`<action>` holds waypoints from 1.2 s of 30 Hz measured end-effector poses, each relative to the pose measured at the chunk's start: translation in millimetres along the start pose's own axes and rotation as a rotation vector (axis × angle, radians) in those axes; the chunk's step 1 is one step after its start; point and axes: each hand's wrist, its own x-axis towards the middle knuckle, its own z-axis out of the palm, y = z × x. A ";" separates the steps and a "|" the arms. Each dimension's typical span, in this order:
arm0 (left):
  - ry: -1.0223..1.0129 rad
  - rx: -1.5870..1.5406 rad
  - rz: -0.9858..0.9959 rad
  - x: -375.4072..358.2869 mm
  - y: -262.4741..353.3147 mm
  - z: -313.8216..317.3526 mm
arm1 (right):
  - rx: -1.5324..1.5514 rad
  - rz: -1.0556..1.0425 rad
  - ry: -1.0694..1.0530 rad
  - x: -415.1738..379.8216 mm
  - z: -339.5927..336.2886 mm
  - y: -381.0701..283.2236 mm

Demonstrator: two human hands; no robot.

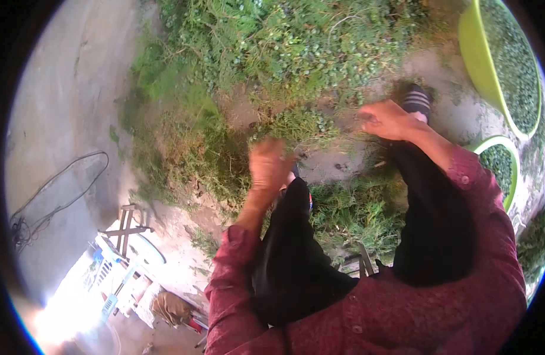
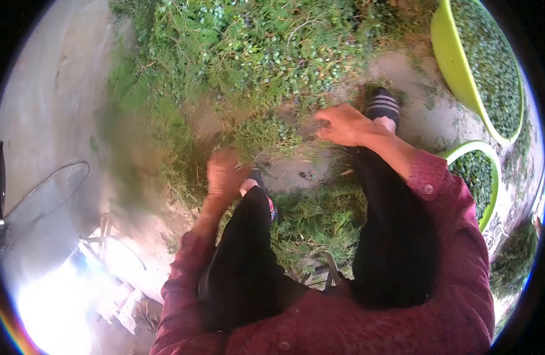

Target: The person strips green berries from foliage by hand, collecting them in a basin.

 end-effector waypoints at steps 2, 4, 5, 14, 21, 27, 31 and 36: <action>-0.011 0.140 0.009 2.8 12.6 22.1 | 0.067 0.003 -0.039 -0.8 11.0 18.9; -0.025 0.265 0.035 6.1 8.0 38.4 | 0.142 0.067 -0.102 -0.8 13.6 28.5; -0.062 0.362 -0.012 6.8 2.3 48.3 | 0.148 0.072 -0.107 -1.4 10.0 29.2; -0.282 0.133 -0.036 28.4 1.5 14.7 | 0.327 -0.021 0.036 3.4 5.1 35.3; -0.167 -0.903 -0.315 47.2 32.6 -43.7 | 0.682 0.091 -0.021 -3.8 1.8 45.1; -0.102 -1.522 -0.623 50.8 50.2 -46.1 | 0.965 0.075 0.009 -6.6 -5.6 40.4; -0.078 -1.540 -0.693 46.1 47.6 -37.7 | 1.051 0.060 0.053 -4.7 -7.5 39.7; -0.096 -1.532 -0.739 44.2 50.1 -36.0 | 1.011 0.031 0.040 1.4 -21.9 31.2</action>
